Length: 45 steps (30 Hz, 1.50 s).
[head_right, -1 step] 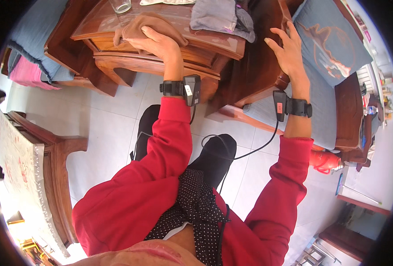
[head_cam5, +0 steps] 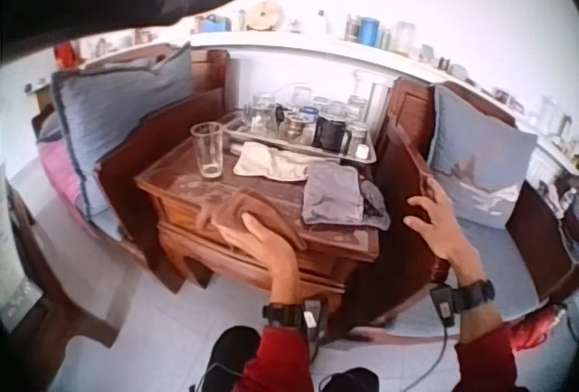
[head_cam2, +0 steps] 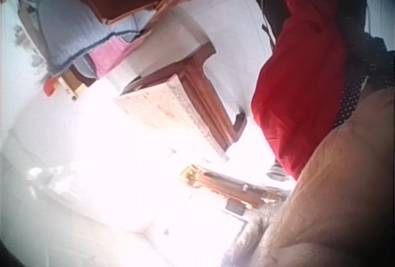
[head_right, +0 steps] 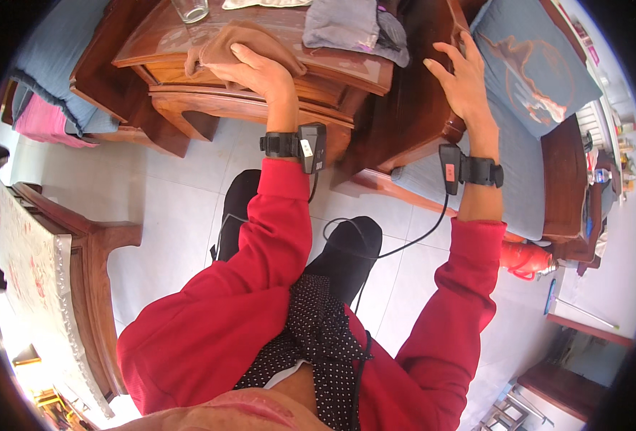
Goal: The person wipes a floral-patterned tablecloth with a brown cloth, then moves to wipe a stainless steel electric kettle and a wooden side table. The person uses the cloth to wipe the surfaces in a repetitive manner.
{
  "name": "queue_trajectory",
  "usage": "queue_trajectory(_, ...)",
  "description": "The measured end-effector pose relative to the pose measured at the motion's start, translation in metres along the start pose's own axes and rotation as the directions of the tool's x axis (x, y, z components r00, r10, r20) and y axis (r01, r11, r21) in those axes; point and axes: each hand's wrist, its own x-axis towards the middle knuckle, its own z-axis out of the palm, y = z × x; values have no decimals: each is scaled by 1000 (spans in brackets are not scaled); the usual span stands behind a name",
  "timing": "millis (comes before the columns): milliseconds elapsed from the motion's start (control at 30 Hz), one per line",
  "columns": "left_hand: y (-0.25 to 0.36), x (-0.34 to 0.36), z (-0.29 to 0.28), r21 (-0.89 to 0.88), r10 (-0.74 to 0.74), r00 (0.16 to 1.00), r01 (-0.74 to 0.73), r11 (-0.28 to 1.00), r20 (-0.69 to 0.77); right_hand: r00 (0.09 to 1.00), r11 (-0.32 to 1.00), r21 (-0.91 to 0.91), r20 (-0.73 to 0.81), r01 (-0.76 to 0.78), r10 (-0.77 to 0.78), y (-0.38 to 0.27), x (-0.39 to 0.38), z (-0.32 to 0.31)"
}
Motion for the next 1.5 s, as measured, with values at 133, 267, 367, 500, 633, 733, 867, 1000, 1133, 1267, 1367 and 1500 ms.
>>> queue_trajectory(133, 4, -50, 12, -4, 130, 991, -130, 992, -13, 1000, 1000, 6, -20, -2, 2, 2, -1, 5)
queue_trajectory(267, 13, -111, 20, -72, 38, 993, -30, 997, 112, 1000, 1000, 19, -24, -16, 16, 4, -3, 7)
queue_trajectory(367, 20, -151, 24, -143, -9, 985, 34, 989, 174, 1000, 998, 54, -19, -24, 25, 6, -2, 9)
queue_trajectory(500, 19, -173, 19, -62, -10, 972, 25, 998, 235, 998, 995, 72, 16, -68, 67, 3, 1, 9)
queue_trajectory(633, 12, -168, 10, -187, -39, 966, 89, 978, 254, 999, 992, -120, -25, -33, 30, -13, 1, 0)
queue_trajectory(733, 12, -161, 6, -217, -59, 964, 117, 969, 257, 982, 857, -505, -90, 100, -167, -36, 4, -3)
queue_trajectory(867, 13, -150, 1, -281, -36, 960, 117, 953, 279, 970, 944, -228, 25, 240, -241, -73, 32, 33)
queue_trajectory(1000, 4, -144, -4, -248, 49, 944, 36, 968, 327, 980, 987, -11, 114, 163, -160, -79, 56, 57)
queue_trajectory(1133, -10, -138, -9, -212, 145, 891, -57, 976, 431, 989, 997, 18, 125, -81, 79, -98, 90, 66)
queue_trajectory(1267, -21, -129, -17, -217, 213, 829, -113, 970, 517, 920, 630, 683, 365, -369, 144, -141, 110, 92)
queue_trajectory(1367, -33, -127, -39, -158, 138, 718, -39, 987, 682, 967, 539, 825, 244, -166, -76, -140, 100, 79)
queue_trajectory(1500, -61, -107, -98, -22, -157, 364, 442, 897, 918, 981, 880, 447, 29, 161, -194, -105, 67, 16)
